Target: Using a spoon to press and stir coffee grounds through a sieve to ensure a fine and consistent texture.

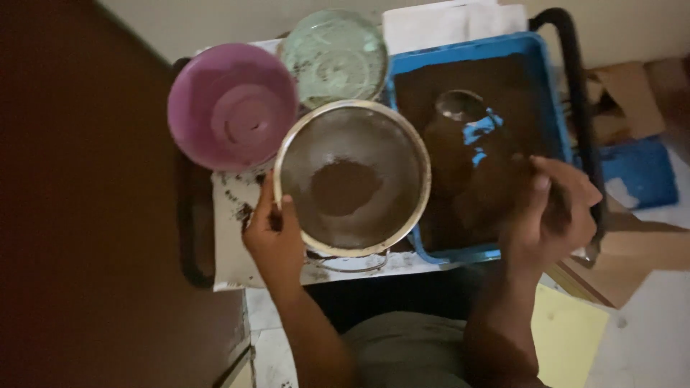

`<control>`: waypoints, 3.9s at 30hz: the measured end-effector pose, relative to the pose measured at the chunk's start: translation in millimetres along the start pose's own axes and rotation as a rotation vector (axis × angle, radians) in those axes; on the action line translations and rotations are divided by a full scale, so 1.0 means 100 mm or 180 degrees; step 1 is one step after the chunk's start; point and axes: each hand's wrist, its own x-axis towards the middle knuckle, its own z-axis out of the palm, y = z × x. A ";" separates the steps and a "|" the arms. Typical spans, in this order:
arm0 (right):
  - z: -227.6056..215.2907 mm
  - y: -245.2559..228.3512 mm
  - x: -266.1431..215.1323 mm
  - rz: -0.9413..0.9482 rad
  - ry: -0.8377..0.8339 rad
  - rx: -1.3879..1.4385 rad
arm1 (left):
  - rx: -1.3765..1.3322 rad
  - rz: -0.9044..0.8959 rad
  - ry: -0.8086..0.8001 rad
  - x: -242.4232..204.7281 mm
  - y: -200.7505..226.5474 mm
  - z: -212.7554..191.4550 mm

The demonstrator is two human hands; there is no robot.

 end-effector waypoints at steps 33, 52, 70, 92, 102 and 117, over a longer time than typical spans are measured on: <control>0.11 0.75 -0.08 0.0788 -0.0720 -0.1462 | -0.0036 -0.0431 0.0149 -0.03 0.25 0.09; 0.07 -0.17 -0.05 -0.0164 -0.0324 0.0449 | 0.0349 -0.0085 0.0069 0.01 0.09 0.03; 0.02 0.62 0.03 0.0421 -0.0012 -0.0010 | 0.0059 -0.0399 -0.0059 0.01 0.13 0.04; 0.31 0.73 -0.07 0.0711 -0.0813 -0.1281 | 0.0024 -0.0478 0.0086 -0.02 0.25 0.09; 0.23 0.75 -0.10 0.0778 -0.0797 -0.1648 | -0.0163 -0.0595 0.0047 -0.02 0.22 0.08; 0.02 0.13 0.10 0.0261 -0.0278 0.0620 | 0.0250 -0.0209 0.0150 0.02 -0.01 0.08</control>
